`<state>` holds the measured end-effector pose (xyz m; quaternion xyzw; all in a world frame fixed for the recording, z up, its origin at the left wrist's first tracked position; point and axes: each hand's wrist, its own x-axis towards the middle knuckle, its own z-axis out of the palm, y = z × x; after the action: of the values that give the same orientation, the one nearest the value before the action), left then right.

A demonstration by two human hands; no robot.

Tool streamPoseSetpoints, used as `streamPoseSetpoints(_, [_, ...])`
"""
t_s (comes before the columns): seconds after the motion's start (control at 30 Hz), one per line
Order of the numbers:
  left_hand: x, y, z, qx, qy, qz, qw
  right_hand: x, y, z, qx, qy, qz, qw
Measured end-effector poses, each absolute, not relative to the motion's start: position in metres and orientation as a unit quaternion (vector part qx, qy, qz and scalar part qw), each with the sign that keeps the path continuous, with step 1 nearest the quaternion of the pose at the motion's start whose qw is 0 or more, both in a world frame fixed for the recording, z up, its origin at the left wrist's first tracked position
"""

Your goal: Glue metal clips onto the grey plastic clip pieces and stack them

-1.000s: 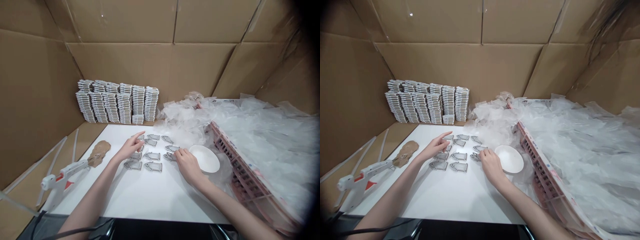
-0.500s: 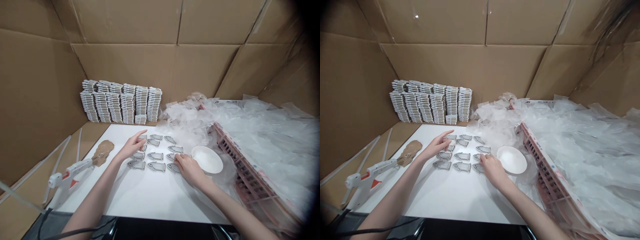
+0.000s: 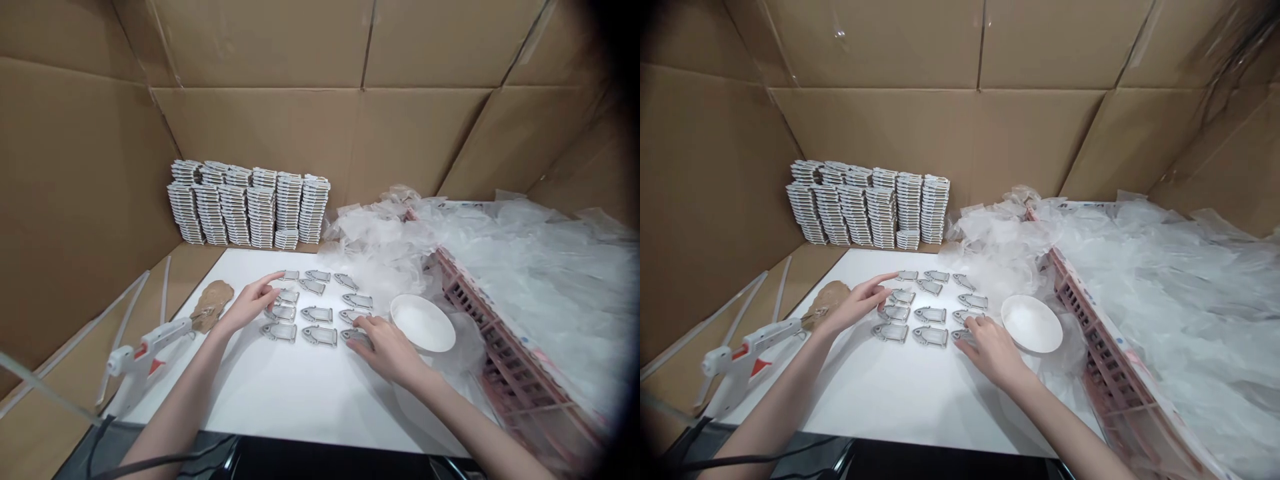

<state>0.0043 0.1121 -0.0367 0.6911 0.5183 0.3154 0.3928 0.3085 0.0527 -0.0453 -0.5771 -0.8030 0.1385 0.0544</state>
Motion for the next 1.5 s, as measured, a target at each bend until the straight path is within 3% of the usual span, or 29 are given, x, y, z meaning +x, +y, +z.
streamPoseSetpoints(0.53, [-0.017,0.094,-0.042,0.718,0.533,0.254,0.368,0.315,0.042,-0.059,-0.628,-0.761,0.163,0.003])
streamPoseSetpoints(0.8, [-0.019,0.091,-0.039,0.714,0.550,0.264,0.345,0.280,0.048,-0.037,-0.572,-0.784,0.212,0.109])
streamPoseSetpoints(1.5, [-0.024,0.088,-0.039,0.712,0.538,0.289,0.347,0.242,0.073,-0.040,-0.529,-0.834,0.156,-0.008])
